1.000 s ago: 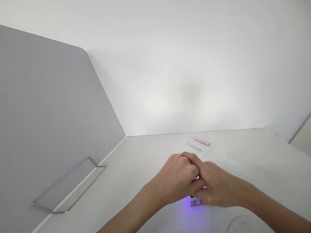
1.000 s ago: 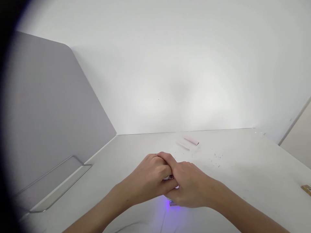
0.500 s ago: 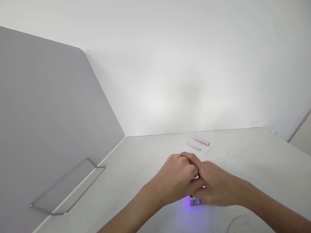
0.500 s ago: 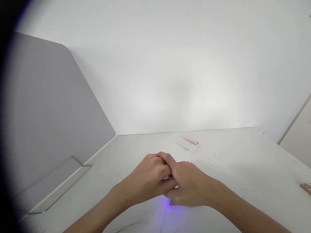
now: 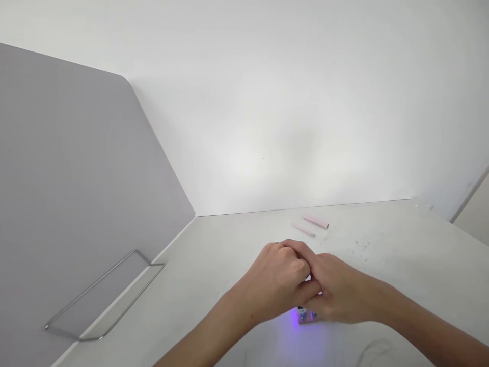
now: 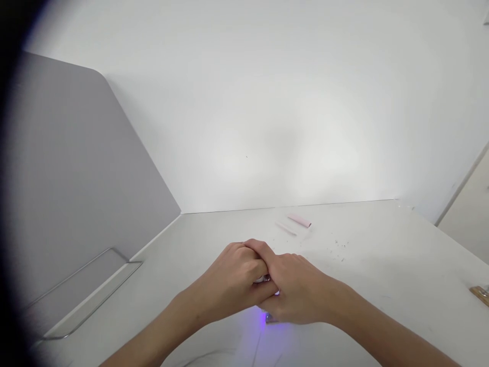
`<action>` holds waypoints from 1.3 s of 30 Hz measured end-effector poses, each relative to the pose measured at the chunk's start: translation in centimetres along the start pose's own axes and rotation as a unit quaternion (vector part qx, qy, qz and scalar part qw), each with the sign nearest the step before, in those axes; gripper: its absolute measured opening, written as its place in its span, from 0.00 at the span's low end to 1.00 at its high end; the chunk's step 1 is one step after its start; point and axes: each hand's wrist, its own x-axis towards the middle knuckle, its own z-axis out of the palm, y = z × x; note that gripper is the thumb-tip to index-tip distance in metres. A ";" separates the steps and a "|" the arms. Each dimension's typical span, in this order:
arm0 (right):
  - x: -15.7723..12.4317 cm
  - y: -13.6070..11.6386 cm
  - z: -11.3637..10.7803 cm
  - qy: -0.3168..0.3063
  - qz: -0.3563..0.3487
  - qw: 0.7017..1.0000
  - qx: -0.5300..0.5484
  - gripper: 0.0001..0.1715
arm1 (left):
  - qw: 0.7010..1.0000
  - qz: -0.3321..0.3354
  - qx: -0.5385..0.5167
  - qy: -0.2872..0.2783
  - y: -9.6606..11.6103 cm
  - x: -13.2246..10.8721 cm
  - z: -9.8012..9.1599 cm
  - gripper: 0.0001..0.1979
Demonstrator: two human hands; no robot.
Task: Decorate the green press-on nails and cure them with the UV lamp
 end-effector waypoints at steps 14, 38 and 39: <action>0.0 0.0 0.1 0.006 -0.012 1.000 -0.006 0.51 | 1.000 0.010 0.002 0.016 0.0 -0.1 0.3 0.14; 0.2 0.3 0.4 0.017 -0.013 0.999 -0.031 0.49 | 1.000 0.005 0.008 0.007 -0.1 -0.2 0.1 0.15; 0.2 0.3 0.4 0.017 -0.016 0.999 -0.030 0.49 | 1.000 0.005 0.007 0.006 -0.1 -0.1 0.1 0.15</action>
